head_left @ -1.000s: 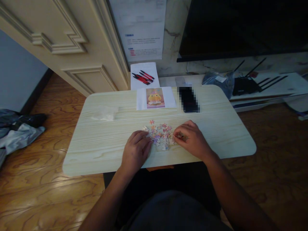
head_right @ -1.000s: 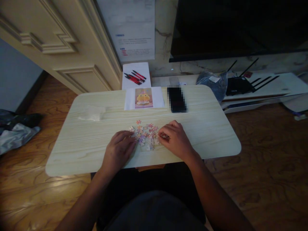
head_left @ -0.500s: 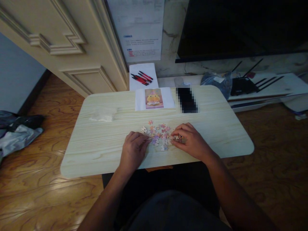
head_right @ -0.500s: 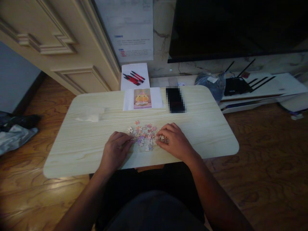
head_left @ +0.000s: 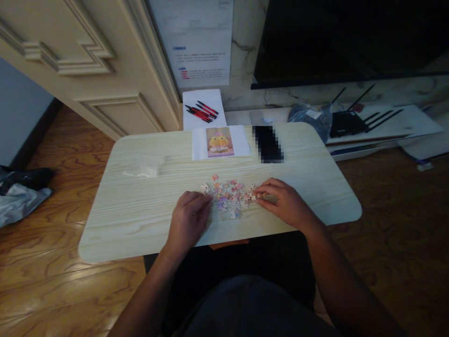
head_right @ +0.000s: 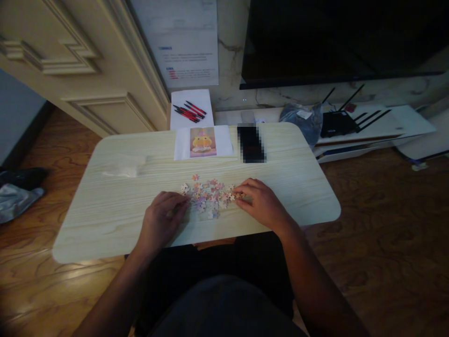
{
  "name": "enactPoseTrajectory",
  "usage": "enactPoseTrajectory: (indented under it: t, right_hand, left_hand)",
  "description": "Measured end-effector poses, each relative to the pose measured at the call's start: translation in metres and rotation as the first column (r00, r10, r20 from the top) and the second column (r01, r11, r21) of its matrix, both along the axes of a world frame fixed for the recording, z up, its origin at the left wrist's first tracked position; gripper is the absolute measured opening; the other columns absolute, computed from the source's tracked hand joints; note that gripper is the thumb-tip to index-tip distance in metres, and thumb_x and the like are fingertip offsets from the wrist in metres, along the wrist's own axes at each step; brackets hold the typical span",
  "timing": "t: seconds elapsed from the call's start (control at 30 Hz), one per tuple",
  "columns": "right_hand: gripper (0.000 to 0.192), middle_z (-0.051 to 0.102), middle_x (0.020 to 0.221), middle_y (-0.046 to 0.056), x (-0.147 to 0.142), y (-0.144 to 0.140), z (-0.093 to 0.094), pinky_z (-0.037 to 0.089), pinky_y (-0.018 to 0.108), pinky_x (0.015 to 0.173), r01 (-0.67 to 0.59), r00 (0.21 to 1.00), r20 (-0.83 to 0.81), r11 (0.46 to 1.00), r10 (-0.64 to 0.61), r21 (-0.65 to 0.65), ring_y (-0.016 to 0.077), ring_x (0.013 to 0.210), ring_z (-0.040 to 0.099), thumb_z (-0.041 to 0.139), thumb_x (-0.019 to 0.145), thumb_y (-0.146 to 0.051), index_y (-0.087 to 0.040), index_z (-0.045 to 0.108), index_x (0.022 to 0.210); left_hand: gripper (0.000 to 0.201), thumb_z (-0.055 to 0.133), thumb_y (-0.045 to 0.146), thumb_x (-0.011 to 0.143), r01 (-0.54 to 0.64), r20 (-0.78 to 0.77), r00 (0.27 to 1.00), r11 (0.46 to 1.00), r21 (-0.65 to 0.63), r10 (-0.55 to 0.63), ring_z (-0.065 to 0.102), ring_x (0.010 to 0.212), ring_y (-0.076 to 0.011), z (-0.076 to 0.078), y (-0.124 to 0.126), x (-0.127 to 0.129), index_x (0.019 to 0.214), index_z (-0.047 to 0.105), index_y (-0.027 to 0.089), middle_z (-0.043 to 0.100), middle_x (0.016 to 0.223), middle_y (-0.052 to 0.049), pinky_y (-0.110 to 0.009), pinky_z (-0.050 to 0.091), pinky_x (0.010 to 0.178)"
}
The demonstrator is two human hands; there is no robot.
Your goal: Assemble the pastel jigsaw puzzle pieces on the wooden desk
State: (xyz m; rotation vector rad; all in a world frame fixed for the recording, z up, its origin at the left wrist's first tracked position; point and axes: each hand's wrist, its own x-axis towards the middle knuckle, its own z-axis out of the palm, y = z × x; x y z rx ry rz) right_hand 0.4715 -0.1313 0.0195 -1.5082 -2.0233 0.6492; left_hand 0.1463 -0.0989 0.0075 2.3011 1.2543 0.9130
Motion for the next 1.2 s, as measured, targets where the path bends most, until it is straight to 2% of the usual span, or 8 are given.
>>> enactPoseTrajectory:
  t: [0.17,0.3,0.43,0.57,0.73,0.87,1.0,1.2]
  right_hand:
    - [0.012,0.077,0.108,0.006,0.006,-0.001,0.001,0.065,0.039,0.088,0.046,0.994,-0.093,0.997,-0.052,-0.06,0.0218,0.092,0.077,0.074,0.103,-0.026,-0.026,0.081,0.113]
    - [0.021,0.077,0.109,0.005,0.015,-0.004,0.003,0.064,0.036,0.083,0.091,0.99,-0.106,0.995,-0.095,-0.047,0.0218,0.091,0.075,0.08,0.098,-0.027,-0.026,0.079,0.119]
    - [0.024,0.077,0.115,0.006,0.026,-0.007,0.004,0.063,0.041,0.093,0.109,0.994,-0.019,0.994,-0.109,-0.014,0.0248,0.1,0.075,0.081,0.096,-0.024,-0.026,0.079,0.12]
    - [0.019,0.076,0.112,0.007,0.028,-0.009,0.001,0.062,0.046,0.1,0.084,0.995,0.056,0.996,-0.085,0.025,0.0281,0.107,0.075,0.078,0.098,-0.021,-0.025,0.08,0.116]
    - [0.016,0.074,0.11,0.008,0.015,-0.011,0.002,0.061,0.046,0.099,0.072,0.994,0.07,0.988,-0.082,0.136,0.0285,0.106,0.074,0.074,0.103,-0.023,-0.025,0.08,0.117]
    - [0.022,0.073,0.11,0.008,-0.009,-0.011,0.002,0.061,0.047,0.099,-0.051,0.995,0.097,0.987,0.036,0.153,0.0287,0.107,0.071,0.075,0.103,-0.021,-0.026,0.08,0.125]
    - [0.024,0.073,0.111,0.009,-0.023,-0.007,0.0,0.061,0.051,0.1,-0.095,0.985,0.161,0.983,0.069,0.156,0.0305,0.107,0.07,0.076,0.103,-0.021,-0.024,0.079,0.126]
    - [0.021,0.074,0.109,0.009,-0.022,-0.008,0.004,0.063,0.051,0.098,-0.097,0.987,0.146,0.976,0.07,0.193,0.0295,0.105,0.071,0.073,0.105,-0.021,-0.024,0.078,0.124]
  left_hand:
    - [0.019,0.063,0.018,0.106,-0.003,-0.007,1.0,1.0,0.023,0.004,0.071,0.093,-0.0246,-0.002,-0.001,0.0,0.109,0.082,0.018,0.078,0.097,-0.009,-0.041,0.061,0.085]
    - [0.019,0.064,0.018,0.106,0.0,-0.059,0.998,0.996,0.086,0.005,0.071,0.1,-0.0271,-0.003,-0.003,-0.006,0.118,0.08,0.017,0.079,0.107,-0.011,-0.045,0.061,0.091]
    - [0.02,0.068,0.022,0.106,-0.006,-0.139,0.99,0.991,0.131,0.025,0.071,0.106,-0.0308,-0.002,-0.008,-0.017,0.122,0.077,0.014,0.077,0.117,-0.014,-0.05,0.062,0.095]
    - [0.021,0.069,0.023,0.106,0.012,-0.177,0.984,0.991,0.131,0.012,0.072,0.11,-0.0322,-0.003,-0.014,-0.026,0.124,0.075,0.014,0.076,0.121,-0.016,-0.052,0.064,0.097]
    - [0.014,0.069,0.019,0.107,0.007,-0.154,0.988,0.987,0.158,0.018,0.073,0.111,-0.0296,-0.004,-0.016,-0.027,0.119,0.076,0.016,0.078,0.121,-0.014,-0.049,0.066,0.098]
    - [0.013,0.068,0.018,0.108,-0.014,-0.135,0.99,0.984,0.176,0.038,0.075,0.11,-0.0287,-0.007,-0.012,-0.027,0.117,0.077,0.016,0.081,0.12,-0.014,-0.047,0.068,0.097]
    - [0.02,0.069,0.019,0.108,-0.023,-0.096,0.995,0.988,0.154,0.038,0.078,0.115,-0.0284,-0.01,-0.011,-0.03,0.127,0.075,0.017,0.082,0.126,-0.014,-0.049,0.069,0.102]
    - [0.033,0.076,0.022,0.104,-0.079,-0.03,0.996,0.994,0.075,0.081,0.08,0.123,-0.0296,-0.013,-0.015,-0.036,0.137,0.074,0.021,0.078,0.139,-0.015,-0.049,0.07,0.107]
